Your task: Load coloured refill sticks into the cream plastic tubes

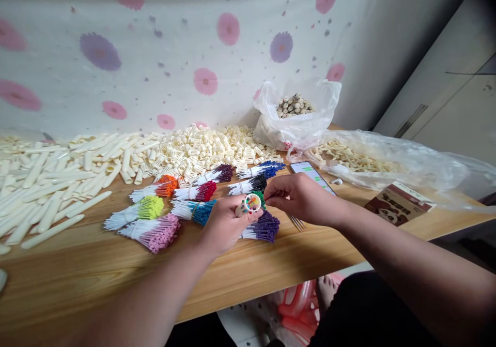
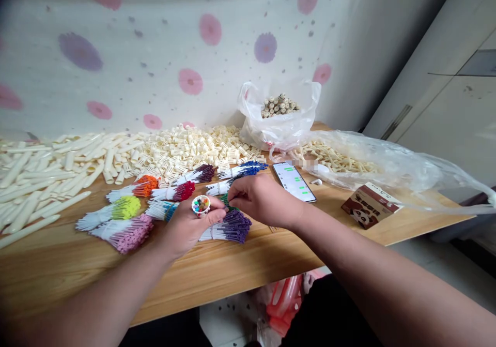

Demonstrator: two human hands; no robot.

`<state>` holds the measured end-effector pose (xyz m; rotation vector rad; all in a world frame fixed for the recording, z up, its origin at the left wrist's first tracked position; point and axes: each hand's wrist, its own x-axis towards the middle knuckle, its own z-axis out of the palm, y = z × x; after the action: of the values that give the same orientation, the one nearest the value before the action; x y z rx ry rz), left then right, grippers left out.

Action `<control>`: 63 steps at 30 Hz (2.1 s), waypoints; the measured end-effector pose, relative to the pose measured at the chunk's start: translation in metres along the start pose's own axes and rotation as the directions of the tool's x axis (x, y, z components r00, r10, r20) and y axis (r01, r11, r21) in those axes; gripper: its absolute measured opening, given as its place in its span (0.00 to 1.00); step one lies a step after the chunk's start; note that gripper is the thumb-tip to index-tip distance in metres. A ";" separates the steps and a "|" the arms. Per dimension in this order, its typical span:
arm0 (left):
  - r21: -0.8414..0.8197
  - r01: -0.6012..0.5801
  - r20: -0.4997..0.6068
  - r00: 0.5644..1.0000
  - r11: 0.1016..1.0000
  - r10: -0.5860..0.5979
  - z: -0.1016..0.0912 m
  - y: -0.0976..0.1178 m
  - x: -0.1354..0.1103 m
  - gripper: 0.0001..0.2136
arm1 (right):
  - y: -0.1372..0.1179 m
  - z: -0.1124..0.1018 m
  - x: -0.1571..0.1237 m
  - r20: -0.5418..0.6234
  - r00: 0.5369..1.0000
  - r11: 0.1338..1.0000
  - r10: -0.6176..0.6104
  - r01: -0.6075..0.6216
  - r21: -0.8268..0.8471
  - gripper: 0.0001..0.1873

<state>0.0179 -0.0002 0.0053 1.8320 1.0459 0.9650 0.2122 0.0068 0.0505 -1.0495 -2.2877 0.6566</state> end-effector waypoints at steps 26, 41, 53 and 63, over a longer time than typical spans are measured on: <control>0.046 -0.144 -0.164 0.975 0.988 0.150 -0.004 -0.009 0.003 0.08 | -0.025 -0.006 -0.024 -0.471 0.882 0.994 -0.025 0.071 0.081 0.07; 0.175 -0.341 -0.237 0.896 0.923 0.376 -0.011 -0.010 0.002 0.03 | -0.094 -0.017 -0.050 -0.347 0.770 0.811 -0.536 0.356 -0.464 0.05; 0.127 -0.393 -0.251 0.876 0.911 0.412 -0.008 -0.014 0.003 0.04 | -0.088 -0.008 -0.039 -0.266 0.780 0.781 -0.567 0.407 -0.474 0.08; 0.124 -0.405 -0.241 0.873 0.906 0.424 -0.010 -0.015 0.004 0.07 | -0.091 -0.007 -0.043 -0.278 0.783 0.776 -0.557 0.371 -0.510 0.07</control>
<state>0.0063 0.0109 -0.0035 2.0754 0.8571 1.4783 0.1926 -0.0790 0.1011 -0.6397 -2.2089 -0.2838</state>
